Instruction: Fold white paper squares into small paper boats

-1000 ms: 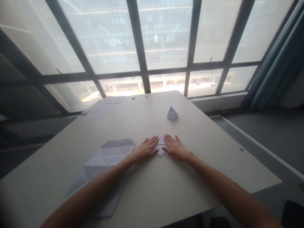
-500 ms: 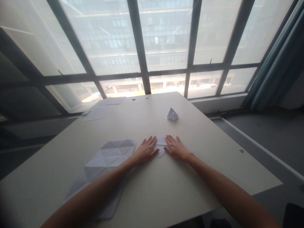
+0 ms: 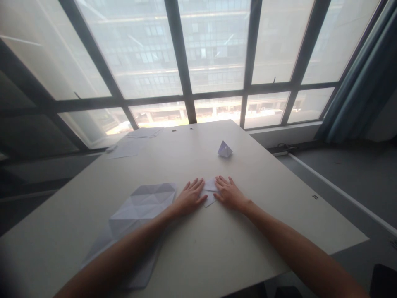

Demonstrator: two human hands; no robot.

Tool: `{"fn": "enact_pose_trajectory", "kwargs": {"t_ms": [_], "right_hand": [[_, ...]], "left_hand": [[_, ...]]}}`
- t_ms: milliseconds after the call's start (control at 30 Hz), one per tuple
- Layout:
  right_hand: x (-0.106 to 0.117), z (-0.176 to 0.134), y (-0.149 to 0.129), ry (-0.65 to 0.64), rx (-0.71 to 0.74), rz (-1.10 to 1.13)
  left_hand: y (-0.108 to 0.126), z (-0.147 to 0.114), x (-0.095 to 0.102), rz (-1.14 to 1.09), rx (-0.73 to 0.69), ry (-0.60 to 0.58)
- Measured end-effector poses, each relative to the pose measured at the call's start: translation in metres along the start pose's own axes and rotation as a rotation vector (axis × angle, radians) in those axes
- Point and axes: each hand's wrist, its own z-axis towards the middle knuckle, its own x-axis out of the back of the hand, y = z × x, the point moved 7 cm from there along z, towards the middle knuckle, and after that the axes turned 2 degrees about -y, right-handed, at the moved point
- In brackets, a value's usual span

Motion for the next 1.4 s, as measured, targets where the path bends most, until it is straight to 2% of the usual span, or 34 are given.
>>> {"fn": "enact_pose_trajectory", "kwargs": {"t_ms": [167,333,500,633,833,1167,1400], "right_hand": [[-0.003,0.000,0.003,-0.010,-0.010,0.035],[-0.005,0.000,0.005,-0.020,-0.020,0.057],[0.011,-0.003,0.001,0.096,-0.041,0.041],[0.021,-0.005,0.004,0.146,-0.140,0.033],[0.020,-0.006,0.019,0.165,-0.279,0.040],[0.013,-0.003,0.023,0.188,-0.298,0.070],[0.011,-0.004,0.033,0.171,-0.368,0.094]], "left_hand": [[0.001,0.001,0.003,-0.028,-0.022,0.029],[0.000,0.001,0.015,-0.090,-0.060,0.146],[-0.002,0.001,0.023,-0.135,-0.063,0.214],[0.002,-0.001,0.028,-0.117,-0.068,0.189],[0.009,-0.003,0.033,-0.118,-0.083,0.147],[0.005,0.000,0.027,-0.149,-0.076,0.140],[0.004,0.000,0.027,-0.180,-0.081,0.136]]}}
